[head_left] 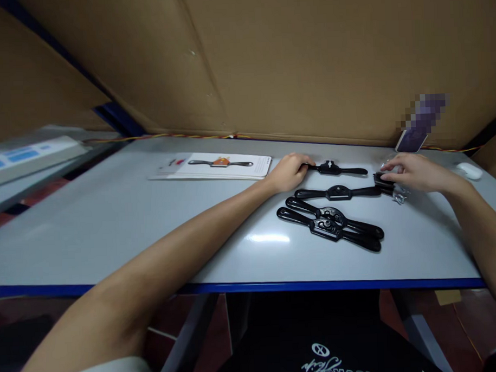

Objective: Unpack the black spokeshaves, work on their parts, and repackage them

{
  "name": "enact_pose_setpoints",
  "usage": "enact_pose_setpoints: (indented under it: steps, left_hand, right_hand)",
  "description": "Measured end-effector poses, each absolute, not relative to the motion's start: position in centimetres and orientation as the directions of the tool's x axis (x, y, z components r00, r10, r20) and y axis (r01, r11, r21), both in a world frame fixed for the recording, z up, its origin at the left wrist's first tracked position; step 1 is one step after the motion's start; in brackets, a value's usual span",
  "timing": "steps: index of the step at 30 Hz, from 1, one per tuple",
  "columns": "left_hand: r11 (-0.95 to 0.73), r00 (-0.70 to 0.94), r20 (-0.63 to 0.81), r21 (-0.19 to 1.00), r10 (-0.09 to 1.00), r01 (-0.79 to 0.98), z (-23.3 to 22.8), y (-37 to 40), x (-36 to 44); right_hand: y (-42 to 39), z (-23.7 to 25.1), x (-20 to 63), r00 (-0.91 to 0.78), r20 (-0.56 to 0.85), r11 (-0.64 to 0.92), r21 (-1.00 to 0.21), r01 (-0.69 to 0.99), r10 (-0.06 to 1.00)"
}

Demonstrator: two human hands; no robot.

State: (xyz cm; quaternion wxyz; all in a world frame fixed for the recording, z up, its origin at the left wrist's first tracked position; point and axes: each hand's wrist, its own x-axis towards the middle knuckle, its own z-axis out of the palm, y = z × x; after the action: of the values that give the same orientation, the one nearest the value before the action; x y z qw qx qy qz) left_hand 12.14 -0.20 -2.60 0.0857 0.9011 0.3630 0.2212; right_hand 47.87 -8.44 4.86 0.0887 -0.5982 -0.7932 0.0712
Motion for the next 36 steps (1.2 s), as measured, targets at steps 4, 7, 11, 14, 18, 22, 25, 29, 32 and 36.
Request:
enact_pose_setpoints:
  steps: [4, 7, 11, 14, 18, 22, 25, 29, 32, 36]
  left_hand:
    - [-0.729, 0.636, 0.358, 0.348, 0.684, 0.589, -2.4, -0.4, 12.2]
    - [-0.728, 0.634, 0.360, 0.387, 0.684, 0.566, -2.3, -0.5, 12.2]
    - [-0.742, 0.654, 0.369, 0.458, 0.660, 0.490, -2.2, -0.4, 12.1]
    - [-0.749, 0.666, 0.381, 0.501, 0.641, 0.435, -2.1, -0.4, 12.1]
    - [-0.737, 0.665, 0.375, 0.534, 0.646, 0.414, -1.8, -0.8, 12.1]
    - [-0.706, 0.682, 0.333, 0.596, 0.651, 0.383, -1.6, -1.0, 12.1]
    - [-0.695, 0.694, 0.315, 0.619, 0.647, 0.367, -1.5, -1.0, 12.0]
    - [-0.695, 0.704, 0.303, 0.617, 0.643, 0.369, -1.5, -0.9, 12.0]
    - [-0.699, 0.704, 0.306, 0.611, 0.641, 0.371, -1.6, -0.9, 12.1]
    - [-0.708, 0.710, 0.317, 0.612, 0.629, 0.354, -1.6, -0.8, 12.0]
  right_hand:
    - [-9.2, 4.9, 46.1, -0.129, 0.397, 0.248, -0.267, 0.931, 0.909]
    - [-10.2, 4.8, 44.1, -0.035, 0.509, 0.230, -0.326, 0.917, 0.860]
    - [-11.1, 4.1, 41.7, -0.110, 0.494, 0.302, -0.329, 0.895, 0.863]
    - [-11.4, 3.4, 40.5, -0.284, 0.462, 0.443, -0.282, 0.851, 0.840]
    - [-11.8, 2.8, 39.6, -0.399, 0.397, 0.523, -0.279, 0.806, 0.827]
    - [-12.7, 3.1, 39.1, -0.390, 0.337, 0.493, -0.316, 0.811, 0.857]
    - [-13.4, 3.5, 38.8, -0.446, 0.269, 0.515, -0.300, 0.803, 0.853]
    - [-13.8, 3.6, 38.4, -0.520, 0.216, 0.561, -0.249, 0.790, 0.827]
    - [-13.9, 3.4, 38.1, -0.541, 0.187, 0.572, -0.295, 0.765, 0.820]
    - [-14.3, 3.1, 37.8, -0.556, 0.101, 0.550, -0.366, 0.750, 0.825]
